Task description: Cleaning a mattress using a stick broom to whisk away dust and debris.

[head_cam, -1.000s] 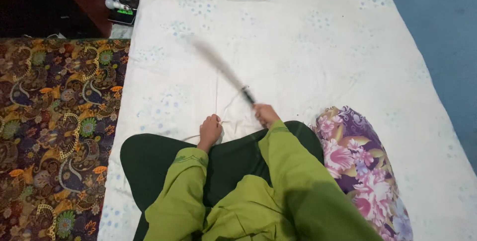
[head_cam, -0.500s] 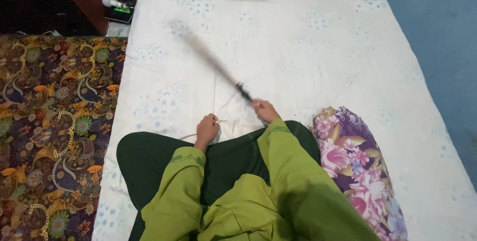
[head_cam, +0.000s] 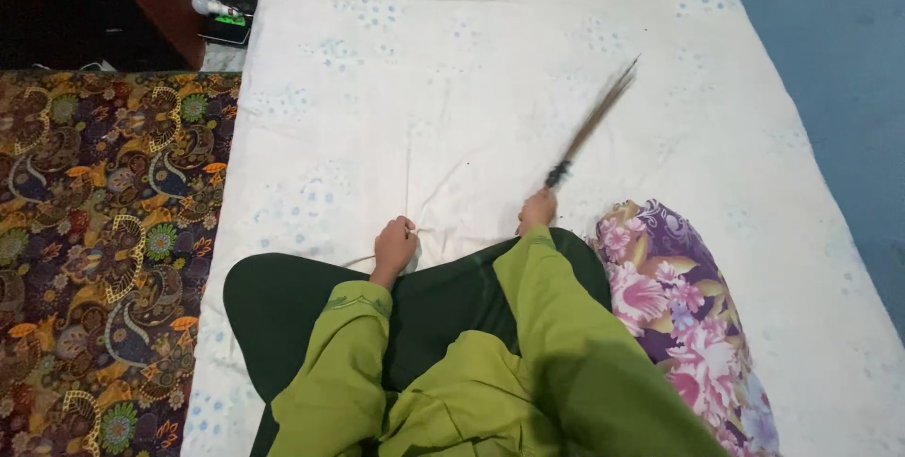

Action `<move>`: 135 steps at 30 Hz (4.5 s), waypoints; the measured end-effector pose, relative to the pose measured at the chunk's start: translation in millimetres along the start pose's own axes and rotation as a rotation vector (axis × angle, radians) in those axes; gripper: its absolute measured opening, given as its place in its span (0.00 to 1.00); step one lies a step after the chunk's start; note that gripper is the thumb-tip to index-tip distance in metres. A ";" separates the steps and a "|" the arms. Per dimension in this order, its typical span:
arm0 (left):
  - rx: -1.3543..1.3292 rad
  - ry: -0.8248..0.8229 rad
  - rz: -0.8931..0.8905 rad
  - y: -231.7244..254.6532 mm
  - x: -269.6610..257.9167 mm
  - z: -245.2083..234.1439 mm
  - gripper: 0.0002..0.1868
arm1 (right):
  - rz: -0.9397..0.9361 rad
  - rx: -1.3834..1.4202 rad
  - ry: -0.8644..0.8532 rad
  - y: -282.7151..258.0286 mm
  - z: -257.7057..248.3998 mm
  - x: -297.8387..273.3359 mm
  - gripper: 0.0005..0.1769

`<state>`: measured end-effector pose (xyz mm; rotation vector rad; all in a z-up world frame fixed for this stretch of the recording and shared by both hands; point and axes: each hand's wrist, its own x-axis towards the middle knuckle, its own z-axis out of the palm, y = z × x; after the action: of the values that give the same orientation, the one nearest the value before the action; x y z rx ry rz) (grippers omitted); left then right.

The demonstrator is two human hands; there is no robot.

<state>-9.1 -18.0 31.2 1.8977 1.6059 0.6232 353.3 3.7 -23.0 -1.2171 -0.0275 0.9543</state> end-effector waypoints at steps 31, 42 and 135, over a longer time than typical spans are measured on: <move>0.014 0.066 0.062 -0.4 -1.6 -0.1 0.08 | 0.294 -0.741 -0.539 -68.7 70.5 -139.3 0.08; 0.012 0.052 0.067 2.1 -2.6 -4.6 0.10 | 0.154 -0.402 -0.272 -11.9 12.6 -19.1 0.09; 0.049 0.144 0.052 18.4 -5.0 -9.7 0.07 | -0.326 0.069 0.618 -42.6 -107.4 120.9 0.18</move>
<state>-3.3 -23.8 50.9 1.9746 1.6791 0.7646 507.8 -4.5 -86.7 -1.3491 0.2865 0.2708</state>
